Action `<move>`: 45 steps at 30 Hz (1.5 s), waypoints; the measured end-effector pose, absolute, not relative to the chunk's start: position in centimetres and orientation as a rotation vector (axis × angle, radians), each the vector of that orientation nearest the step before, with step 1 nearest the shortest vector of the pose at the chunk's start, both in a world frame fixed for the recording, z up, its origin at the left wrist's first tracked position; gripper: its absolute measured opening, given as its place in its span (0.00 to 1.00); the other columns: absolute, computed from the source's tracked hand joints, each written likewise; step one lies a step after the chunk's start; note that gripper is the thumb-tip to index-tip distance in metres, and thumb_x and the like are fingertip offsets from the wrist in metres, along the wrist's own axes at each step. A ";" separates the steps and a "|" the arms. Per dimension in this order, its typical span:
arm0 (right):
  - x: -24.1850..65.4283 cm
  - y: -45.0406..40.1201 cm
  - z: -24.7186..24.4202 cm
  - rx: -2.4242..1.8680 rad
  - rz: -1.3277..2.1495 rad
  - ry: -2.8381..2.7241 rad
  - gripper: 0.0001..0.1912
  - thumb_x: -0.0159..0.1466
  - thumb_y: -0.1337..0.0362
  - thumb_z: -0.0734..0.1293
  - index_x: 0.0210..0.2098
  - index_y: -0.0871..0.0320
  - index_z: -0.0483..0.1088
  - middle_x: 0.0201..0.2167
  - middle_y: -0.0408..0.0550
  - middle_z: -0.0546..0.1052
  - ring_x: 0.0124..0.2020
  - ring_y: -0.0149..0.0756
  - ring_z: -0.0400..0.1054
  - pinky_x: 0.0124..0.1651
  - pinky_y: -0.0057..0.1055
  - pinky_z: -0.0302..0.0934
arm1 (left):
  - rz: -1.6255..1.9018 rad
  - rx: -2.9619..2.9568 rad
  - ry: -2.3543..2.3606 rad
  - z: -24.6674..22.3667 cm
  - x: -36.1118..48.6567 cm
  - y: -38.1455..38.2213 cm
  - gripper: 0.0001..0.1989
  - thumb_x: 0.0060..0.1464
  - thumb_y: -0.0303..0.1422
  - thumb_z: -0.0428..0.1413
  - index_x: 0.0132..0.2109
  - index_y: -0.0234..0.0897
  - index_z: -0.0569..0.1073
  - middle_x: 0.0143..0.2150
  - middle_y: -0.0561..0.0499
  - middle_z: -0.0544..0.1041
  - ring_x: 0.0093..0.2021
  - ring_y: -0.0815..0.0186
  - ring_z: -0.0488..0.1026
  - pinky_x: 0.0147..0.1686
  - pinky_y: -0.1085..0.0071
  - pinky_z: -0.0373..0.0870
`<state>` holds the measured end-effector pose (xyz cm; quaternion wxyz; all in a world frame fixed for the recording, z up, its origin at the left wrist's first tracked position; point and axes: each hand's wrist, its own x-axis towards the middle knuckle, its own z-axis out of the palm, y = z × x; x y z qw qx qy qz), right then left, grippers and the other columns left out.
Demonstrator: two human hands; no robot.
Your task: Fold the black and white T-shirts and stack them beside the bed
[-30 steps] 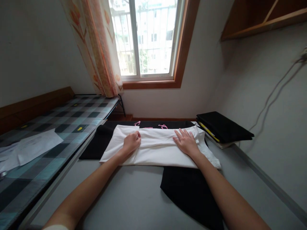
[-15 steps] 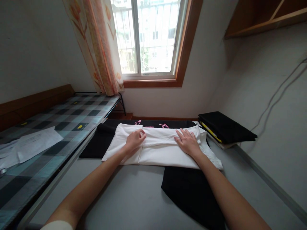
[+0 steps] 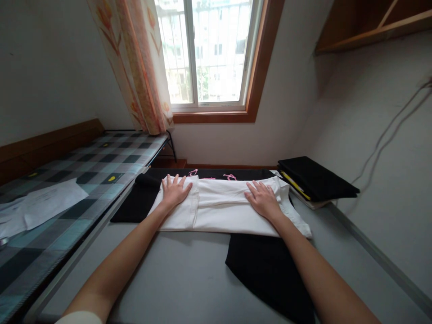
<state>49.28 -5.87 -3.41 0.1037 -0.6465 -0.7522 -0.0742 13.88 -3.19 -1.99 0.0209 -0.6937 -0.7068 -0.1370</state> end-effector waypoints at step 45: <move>57.6 -6.9 0.4 -2.424 0.213 -1.537 0.18 0.58 0.53 0.66 0.34 0.63 0.78 0.34 0.61 0.79 0.38 0.49 0.75 0.37 0.35 0.64 | -0.451 -2.691 -1.471 -2.9 17.9 -5.9 0.28 0.63 0.43 0.44 0.67 0.41 0.59 0.69 0.47 0.58 0.70 0.55 0.49 0.67 0.46 0.40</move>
